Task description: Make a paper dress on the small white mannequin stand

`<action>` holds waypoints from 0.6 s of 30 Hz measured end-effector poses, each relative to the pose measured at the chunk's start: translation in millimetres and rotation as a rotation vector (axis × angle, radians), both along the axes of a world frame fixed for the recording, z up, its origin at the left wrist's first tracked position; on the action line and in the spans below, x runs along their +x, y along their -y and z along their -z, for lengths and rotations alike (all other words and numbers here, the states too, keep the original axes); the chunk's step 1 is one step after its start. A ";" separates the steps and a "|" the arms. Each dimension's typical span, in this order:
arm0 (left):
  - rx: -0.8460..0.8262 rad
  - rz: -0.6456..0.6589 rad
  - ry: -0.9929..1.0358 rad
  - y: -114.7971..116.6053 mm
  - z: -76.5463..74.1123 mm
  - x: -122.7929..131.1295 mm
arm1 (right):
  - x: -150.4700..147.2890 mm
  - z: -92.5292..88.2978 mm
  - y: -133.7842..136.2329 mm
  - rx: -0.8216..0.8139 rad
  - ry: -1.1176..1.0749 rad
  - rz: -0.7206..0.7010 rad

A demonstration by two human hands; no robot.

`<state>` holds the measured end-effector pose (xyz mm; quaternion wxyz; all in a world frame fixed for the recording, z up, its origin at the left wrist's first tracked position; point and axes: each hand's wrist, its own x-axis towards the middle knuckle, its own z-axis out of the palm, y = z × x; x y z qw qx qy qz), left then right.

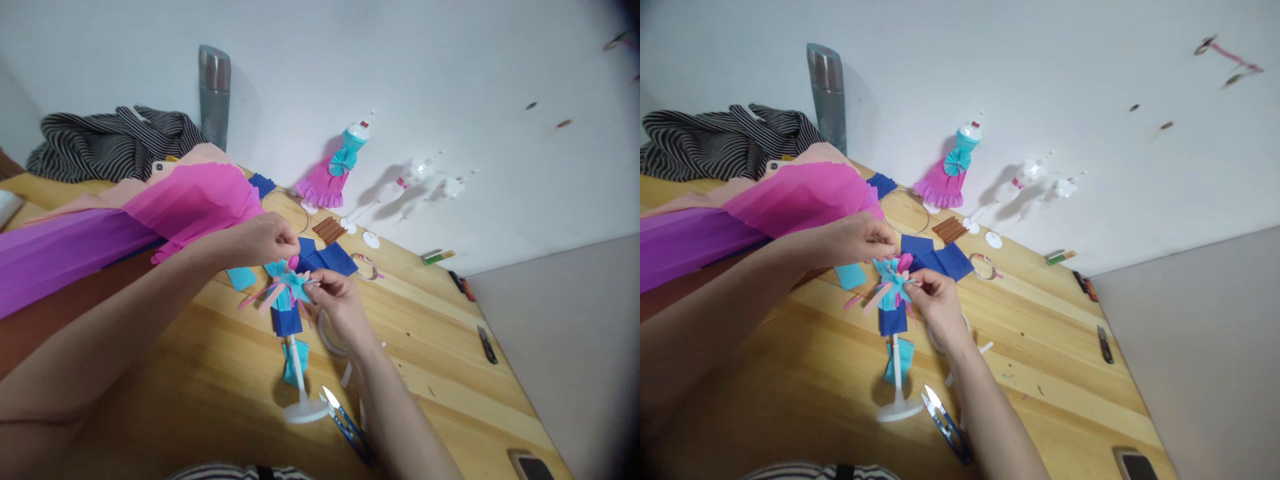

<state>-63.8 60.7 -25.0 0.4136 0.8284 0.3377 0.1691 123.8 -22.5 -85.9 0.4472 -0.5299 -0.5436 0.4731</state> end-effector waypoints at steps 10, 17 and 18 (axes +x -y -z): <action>-0.411 0.046 0.095 9.3 15.0 16.3 | 0.6 -6.0 -2.4 -0.323 -0.433 -0.014; -0.396 0.037 0.105 7.4 28.0 17.1 | -0.7 -1.4 -0.4 -0.264 -0.372 0.016; -0.392 0.038 0.110 7.1 28.7 17.5 | -0.6 -0.7 -0.1 -0.247 -0.342 0.017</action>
